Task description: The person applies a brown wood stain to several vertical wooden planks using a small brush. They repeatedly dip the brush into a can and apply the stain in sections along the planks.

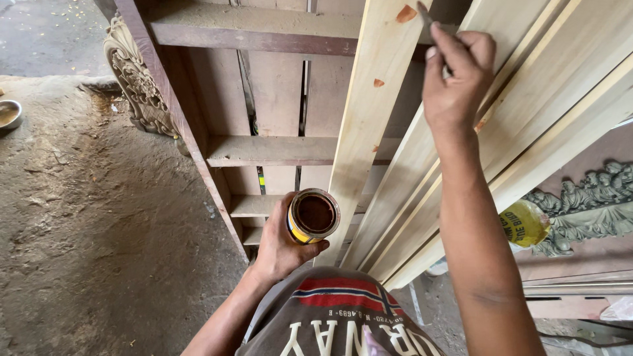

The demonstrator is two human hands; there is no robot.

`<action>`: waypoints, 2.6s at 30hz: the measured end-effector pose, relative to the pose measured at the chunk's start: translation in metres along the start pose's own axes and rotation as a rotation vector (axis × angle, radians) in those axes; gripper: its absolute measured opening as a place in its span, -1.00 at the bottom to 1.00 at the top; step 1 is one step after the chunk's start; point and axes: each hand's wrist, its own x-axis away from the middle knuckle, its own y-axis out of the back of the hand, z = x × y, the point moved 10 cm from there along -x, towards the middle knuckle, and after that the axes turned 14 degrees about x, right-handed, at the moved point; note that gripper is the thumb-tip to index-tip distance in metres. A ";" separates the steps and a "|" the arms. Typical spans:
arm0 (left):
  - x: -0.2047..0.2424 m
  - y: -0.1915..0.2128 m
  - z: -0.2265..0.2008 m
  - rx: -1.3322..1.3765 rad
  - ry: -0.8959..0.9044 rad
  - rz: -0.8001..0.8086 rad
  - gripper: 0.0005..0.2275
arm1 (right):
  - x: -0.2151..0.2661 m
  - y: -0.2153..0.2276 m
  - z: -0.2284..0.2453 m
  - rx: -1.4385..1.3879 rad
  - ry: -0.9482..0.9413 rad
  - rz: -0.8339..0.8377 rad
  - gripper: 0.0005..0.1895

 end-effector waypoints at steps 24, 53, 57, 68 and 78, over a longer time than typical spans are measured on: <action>0.000 -0.006 -0.001 0.025 0.007 0.006 -0.22 | -0.018 -0.005 0.006 0.045 0.029 0.034 -0.62; -0.011 0.031 0.031 0.200 0.089 -0.079 -0.20 | -0.040 -0.017 0.078 0.147 0.207 0.136 -0.68; -0.020 0.046 0.028 0.123 0.047 -0.086 -0.19 | -0.082 -0.014 0.055 0.128 0.043 0.108 -0.66; -0.044 0.077 0.033 0.120 0.020 -0.008 -0.19 | -0.084 -0.005 0.087 0.381 0.107 0.084 -0.66; -0.055 0.088 0.058 0.159 0.138 0.081 -0.11 | -0.025 -0.001 0.141 0.399 0.134 0.243 -0.66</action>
